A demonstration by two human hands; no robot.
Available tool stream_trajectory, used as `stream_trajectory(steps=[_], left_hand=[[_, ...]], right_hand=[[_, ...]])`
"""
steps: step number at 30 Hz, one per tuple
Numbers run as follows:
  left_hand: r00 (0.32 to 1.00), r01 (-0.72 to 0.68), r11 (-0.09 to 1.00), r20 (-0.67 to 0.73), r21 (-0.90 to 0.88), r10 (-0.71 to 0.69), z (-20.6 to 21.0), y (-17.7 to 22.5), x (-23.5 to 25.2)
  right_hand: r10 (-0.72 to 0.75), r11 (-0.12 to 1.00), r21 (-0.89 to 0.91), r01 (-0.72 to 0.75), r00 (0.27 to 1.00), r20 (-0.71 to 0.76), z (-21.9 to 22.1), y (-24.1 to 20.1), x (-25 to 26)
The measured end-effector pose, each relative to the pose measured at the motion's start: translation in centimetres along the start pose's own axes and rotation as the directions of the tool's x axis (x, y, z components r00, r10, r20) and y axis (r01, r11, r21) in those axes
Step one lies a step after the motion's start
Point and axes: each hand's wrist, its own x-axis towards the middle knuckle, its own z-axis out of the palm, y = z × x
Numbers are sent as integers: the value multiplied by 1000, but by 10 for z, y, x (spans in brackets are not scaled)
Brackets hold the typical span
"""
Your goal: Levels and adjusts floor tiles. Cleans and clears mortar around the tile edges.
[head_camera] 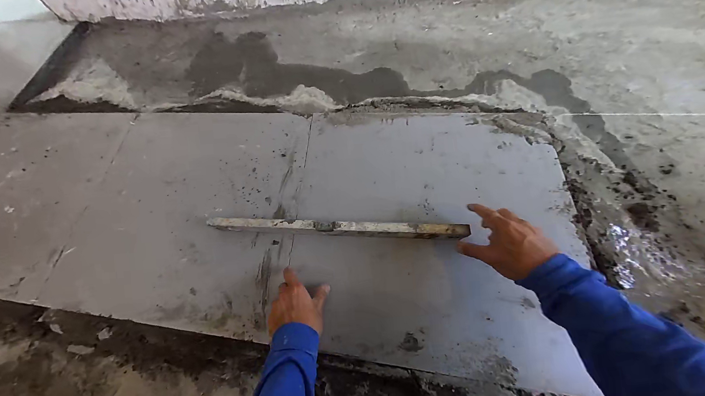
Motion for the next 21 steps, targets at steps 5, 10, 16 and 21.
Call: stream_trajectory(steps=[5,10,16,21], left_hand=[[999,-40,998,-18,-42,39,-8,-6,16],[996,-73,997,-43,-39,72,-12,-4,24],[991,-120,986,-43,112,125,-12,-3,32],[994,-14,984,-105,179,33,-21,-19,52]], right_hand=[[96,992,82,-91,993,-64,3,41,-49],[199,975,115,-189,977,-81,15,71,-85],[229,968,131,-215,969,-98,11,77,-87],[219,971,121,-206,969,-114,11,83,-83]])
